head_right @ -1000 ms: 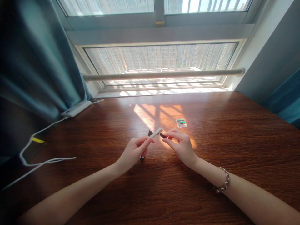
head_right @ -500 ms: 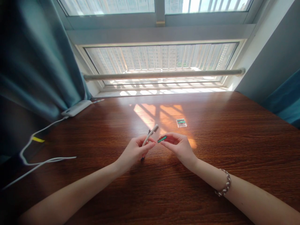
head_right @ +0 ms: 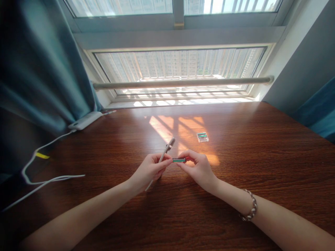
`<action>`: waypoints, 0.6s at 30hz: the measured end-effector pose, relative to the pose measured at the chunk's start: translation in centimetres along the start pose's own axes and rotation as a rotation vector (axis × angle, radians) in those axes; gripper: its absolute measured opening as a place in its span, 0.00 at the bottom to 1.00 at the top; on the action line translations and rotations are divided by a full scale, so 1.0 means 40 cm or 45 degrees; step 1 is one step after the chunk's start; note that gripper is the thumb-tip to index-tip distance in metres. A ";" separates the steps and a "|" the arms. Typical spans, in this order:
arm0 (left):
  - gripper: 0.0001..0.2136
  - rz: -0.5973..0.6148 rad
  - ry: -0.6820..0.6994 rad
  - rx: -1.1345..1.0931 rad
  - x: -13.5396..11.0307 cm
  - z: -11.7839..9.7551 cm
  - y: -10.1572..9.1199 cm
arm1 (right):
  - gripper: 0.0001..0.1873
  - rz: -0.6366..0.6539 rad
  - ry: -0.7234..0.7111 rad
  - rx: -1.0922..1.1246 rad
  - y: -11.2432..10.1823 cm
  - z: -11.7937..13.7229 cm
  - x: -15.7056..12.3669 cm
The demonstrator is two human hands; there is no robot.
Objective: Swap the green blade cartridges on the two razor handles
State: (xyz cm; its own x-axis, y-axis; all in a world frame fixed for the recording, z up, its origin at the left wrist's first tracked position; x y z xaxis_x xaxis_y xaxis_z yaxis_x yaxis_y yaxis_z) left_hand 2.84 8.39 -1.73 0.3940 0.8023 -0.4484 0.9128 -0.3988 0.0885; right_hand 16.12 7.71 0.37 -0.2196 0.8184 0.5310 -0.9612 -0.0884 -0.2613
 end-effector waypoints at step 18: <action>0.17 0.048 0.132 0.200 -0.011 -0.027 0.014 | 0.08 -0.043 -0.006 -0.127 -0.020 -0.010 0.009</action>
State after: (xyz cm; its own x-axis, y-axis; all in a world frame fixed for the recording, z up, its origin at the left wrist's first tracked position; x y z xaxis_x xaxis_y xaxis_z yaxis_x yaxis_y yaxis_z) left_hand 3.30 8.30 -0.53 0.4441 0.8238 -0.3525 0.8723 -0.4874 -0.0401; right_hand 16.87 8.30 0.42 -0.1884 0.8173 0.5445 -0.9467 -0.0037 -0.3220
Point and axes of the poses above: each hand's wrist, its own x-axis towards the middle knuckle, its own y-axis out of the palm, z = x × y, the point moved 8 cm from there along x, towards the middle knuckle, and after that the axes turned 15 degrees about -y, right-handed, at the moved point
